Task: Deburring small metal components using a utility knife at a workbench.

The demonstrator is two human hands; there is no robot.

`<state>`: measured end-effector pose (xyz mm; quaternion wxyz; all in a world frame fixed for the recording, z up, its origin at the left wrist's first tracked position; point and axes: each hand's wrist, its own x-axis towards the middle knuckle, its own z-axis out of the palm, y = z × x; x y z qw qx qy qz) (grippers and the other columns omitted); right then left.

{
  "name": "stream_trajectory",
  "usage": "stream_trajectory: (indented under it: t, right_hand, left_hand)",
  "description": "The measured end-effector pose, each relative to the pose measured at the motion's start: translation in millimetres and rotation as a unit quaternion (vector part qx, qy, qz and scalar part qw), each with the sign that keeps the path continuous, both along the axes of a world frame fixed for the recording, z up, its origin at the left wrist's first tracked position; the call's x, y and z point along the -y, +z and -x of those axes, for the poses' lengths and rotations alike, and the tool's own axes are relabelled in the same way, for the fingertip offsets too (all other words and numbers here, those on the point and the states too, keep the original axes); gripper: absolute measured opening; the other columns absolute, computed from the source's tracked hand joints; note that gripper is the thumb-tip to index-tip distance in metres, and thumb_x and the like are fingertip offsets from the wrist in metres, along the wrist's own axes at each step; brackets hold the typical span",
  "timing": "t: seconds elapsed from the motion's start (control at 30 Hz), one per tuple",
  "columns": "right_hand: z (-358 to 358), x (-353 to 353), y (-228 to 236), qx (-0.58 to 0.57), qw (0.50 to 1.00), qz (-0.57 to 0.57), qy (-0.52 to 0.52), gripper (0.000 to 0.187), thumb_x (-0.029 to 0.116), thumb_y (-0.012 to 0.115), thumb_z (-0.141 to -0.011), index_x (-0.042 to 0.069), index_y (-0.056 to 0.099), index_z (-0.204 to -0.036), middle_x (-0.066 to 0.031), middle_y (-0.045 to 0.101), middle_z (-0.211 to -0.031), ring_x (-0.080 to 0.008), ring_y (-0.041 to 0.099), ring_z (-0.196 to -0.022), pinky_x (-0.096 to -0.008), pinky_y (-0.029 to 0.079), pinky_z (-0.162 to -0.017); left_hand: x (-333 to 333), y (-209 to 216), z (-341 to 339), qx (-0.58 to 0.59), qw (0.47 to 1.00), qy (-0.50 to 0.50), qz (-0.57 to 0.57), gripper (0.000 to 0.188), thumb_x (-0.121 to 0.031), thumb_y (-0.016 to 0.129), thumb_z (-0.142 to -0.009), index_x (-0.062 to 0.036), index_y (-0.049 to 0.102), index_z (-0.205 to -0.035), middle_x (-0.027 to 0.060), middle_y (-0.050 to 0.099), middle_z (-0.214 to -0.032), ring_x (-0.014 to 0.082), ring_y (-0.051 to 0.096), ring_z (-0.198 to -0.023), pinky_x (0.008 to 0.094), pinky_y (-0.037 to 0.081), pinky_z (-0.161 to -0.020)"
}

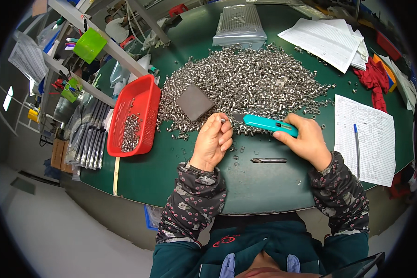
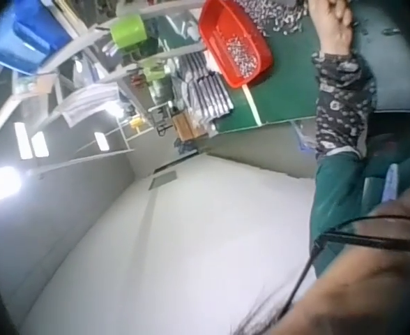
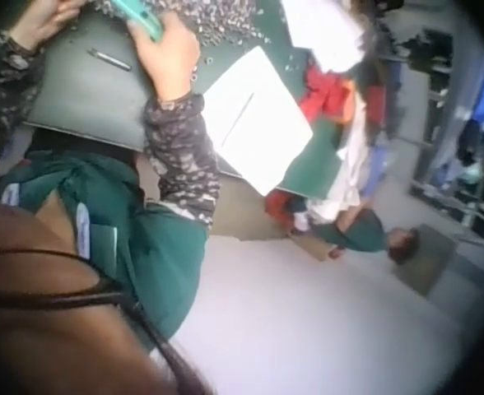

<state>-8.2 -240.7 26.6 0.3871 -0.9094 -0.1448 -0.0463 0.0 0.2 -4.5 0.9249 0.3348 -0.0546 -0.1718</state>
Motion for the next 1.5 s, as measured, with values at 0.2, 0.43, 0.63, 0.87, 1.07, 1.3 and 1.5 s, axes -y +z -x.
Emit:
stream_trajectory:
  t: [0.2,0.43,0.63,0.87,1.07,1.3,1.5]
  right_hand:
    - [0,0,-6,0.011,1.000,0.007,0.009,0.035,0.038,0.064,-0.068,0.005,0.058,-0.078,-0.0139,0.058,-0.064,-0.0322,0.057,-0.061,-0.0399,0.043,-0.055]
    - [3,0,-3,0.008,1.000,0.010,0.024,0.034,0.036,0.062,-0.070,0.004,0.058,-0.079,-0.0148,0.058,-0.065,-0.0328,0.057,-0.062,-0.0406,0.043,-0.055]
    - [2,-1,-6,0.017,0.999,0.017,0.037,0.034,0.038,0.061,-0.071,0.005,0.058,-0.079,-0.0155,0.057,-0.066,-0.0334,0.057,-0.063,-0.0413,0.043,-0.055]
    - [3,-1,-8,0.025,0.999,0.020,0.042,0.032,0.035,0.062,-0.071,0.004,0.058,-0.079,-0.0148,0.056,-0.063,-0.0319,0.056,-0.060,-0.0388,0.042,-0.053]
    - [2,-1,-8,-0.006,0.999,0.013,0.050,0.032,0.035,0.062,-0.072,0.004,0.059,-0.080,-0.0146,0.056,-0.064,-0.0318,0.055,-0.059,-0.0386,0.042,-0.053]
    - [3,-1,-8,0.008,0.998,0.029,0.051,0.033,0.035,0.061,-0.072,0.004,0.059,-0.079,-0.0148,0.056,-0.066,-0.0321,0.055,-0.061,-0.0382,0.041,-0.054]
    - [5,-3,-9,0.031,0.998,0.044,0.041,0.032,0.035,0.060,-0.072,0.004,0.058,-0.078,-0.0139,0.055,-0.068,-0.0324,0.055,-0.063,-0.0392,0.041,-0.054]
  left_hand:
    - [10,12,5,-0.036,0.992,0.081,-0.092,0.018,-0.020,0.042,-0.091,-0.0059,0.048,-0.100,0.0020,0.047,-0.078,0.0053,0.035,-0.050,0.0158,0.029,-0.038]
    - [9,8,4,-0.002,0.986,0.107,-0.130,0.015,-0.017,0.044,-0.090,-0.0057,0.050,-0.098,0.0022,0.050,-0.075,0.0041,0.036,-0.050,0.0151,0.029,-0.037]
    - [7,4,4,0.010,0.991,0.084,-0.102,0.014,-0.017,0.044,-0.090,-0.0060,0.050,-0.095,0.0014,0.049,-0.072,0.0036,0.035,-0.049,0.0149,0.029,-0.038]
    - [8,6,3,0.009,0.986,0.100,-0.131,0.010,-0.015,0.047,-0.089,-0.0065,0.050,-0.094,0.0010,0.049,-0.072,0.0030,0.035,-0.048,0.0150,0.029,-0.038]
    - [9,5,4,0.019,0.984,0.102,-0.145,0.009,-0.015,0.049,-0.088,-0.0064,0.051,-0.092,0.0005,0.049,-0.070,0.0017,0.033,-0.046,0.0146,0.028,-0.037]
    - [9,4,4,0.012,0.977,0.122,-0.177,0.012,-0.016,0.049,-0.088,-0.0049,0.052,-0.089,-0.0002,0.049,-0.065,0.0021,0.032,-0.045,0.0145,0.027,-0.036]
    - [13,4,6,0.005,0.972,0.146,-0.186,0.014,-0.017,0.049,-0.088,-0.0036,0.052,-0.088,-0.0003,0.047,-0.062,0.0022,0.031,-0.044,0.0146,0.026,-0.035]
